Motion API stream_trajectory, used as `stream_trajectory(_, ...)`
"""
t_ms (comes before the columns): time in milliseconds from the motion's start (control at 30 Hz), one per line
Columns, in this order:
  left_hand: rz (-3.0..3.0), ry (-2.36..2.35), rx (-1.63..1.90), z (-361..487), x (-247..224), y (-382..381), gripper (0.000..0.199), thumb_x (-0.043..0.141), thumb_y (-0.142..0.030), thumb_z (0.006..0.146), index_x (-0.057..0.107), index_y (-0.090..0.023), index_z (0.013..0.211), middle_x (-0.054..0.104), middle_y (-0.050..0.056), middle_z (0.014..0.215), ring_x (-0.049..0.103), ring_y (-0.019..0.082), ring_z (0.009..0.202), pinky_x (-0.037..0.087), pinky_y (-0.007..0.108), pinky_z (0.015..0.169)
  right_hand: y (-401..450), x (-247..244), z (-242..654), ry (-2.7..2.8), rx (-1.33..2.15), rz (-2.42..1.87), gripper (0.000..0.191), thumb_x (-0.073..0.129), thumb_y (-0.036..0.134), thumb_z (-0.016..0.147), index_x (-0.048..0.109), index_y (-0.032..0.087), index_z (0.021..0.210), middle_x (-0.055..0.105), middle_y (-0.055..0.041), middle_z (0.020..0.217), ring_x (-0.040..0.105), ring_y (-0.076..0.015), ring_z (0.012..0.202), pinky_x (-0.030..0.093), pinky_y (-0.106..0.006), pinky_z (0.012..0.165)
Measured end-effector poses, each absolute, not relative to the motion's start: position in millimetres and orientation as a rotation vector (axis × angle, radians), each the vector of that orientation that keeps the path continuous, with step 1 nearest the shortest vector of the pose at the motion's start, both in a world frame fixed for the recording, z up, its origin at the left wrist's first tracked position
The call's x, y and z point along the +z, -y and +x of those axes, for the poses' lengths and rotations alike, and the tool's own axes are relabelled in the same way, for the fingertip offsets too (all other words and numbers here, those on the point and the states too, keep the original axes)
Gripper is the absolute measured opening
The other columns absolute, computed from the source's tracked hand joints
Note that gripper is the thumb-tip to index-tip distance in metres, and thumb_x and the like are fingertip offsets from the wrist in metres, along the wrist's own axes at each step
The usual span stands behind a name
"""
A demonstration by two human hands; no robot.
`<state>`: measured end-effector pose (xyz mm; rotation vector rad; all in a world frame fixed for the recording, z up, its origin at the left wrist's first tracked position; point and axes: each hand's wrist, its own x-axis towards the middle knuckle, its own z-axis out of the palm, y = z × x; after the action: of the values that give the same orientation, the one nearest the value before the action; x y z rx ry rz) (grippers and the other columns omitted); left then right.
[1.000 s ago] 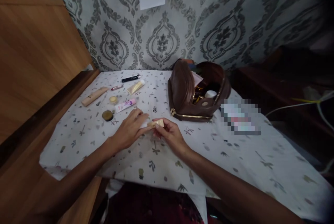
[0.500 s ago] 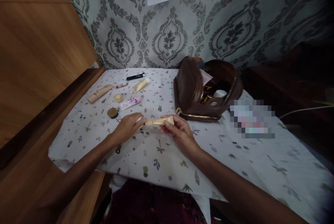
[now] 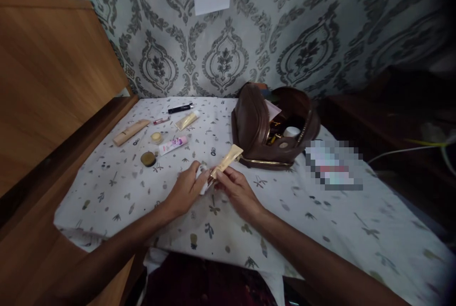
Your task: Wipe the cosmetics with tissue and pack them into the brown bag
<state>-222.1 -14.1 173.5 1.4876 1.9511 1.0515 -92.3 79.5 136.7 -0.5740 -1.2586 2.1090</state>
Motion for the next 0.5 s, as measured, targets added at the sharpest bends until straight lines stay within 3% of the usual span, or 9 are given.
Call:
stream_trajectory(100,1.775,-2.051,1.022,-220.4,165.7,16.2,0.024,0.038,-0.039,0.099,0.045,-0.020,0.111,0.060,0.007,0.099,0.060,0.022,0.092,0.049,0.036,0.081,-78.4,135.9,-90.9,1.261,2.137,-0.572,0.038,0.073,0.057,0.078,0.066,0.021,0.088,0.060,0.0017,0.074,0.056,-0.0127,0.063,0.050,-0.026,0.056)
stream_trajectory(200,2.076,-2.091,0.995,-218.3,155.1,16.3,0.036,0.043,-0.035,0.098,0.037,-0.018,0.130,0.054,0.014,0.120,0.055,0.027,0.113,0.049,0.041,0.090,-74.5,134.2,-89.6,1.311,2.214,-0.602,0.045,0.070,0.063,0.077,0.063,0.025,0.098,0.054,0.0044,0.066,0.053,-0.0129,0.052,0.048,-0.026,0.043)
stream_trajectory(400,2.136,-2.311,0.996,-224.6,163.2,-2.9,0.048,0.048,-0.040,0.096,0.038,-0.018,0.138,0.051,0.016,0.123,0.051,0.030,0.116,0.051,0.041,0.087,-66.8,135.7,-85.4,1.488,2.338,-0.481,0.048,0.060,0.068,0.083,0.060,0.022,0.098,0.063,0.0010,0.065,0.059,-0.0140,0.047,0.042,-0.024,0.039)
stream_trajectory(500,1.984,-2.293,1.116,-235.8,179.1,-17.8,0.037,0.045,-0.039,0.097,0.050,-0.016,0.126,0.057,0.012,0.115,0.055,0.026,0.109,0.047,0.037,0.088,-67.3,138.8,-83.6,1.549,2.375,-0.472,0.047,0.059,0.066,0.085,0.059,0.021,0.098,0.065,0.0006,0.064,0.056,-0.0116,0.044,0.033,-0.020,0.036)
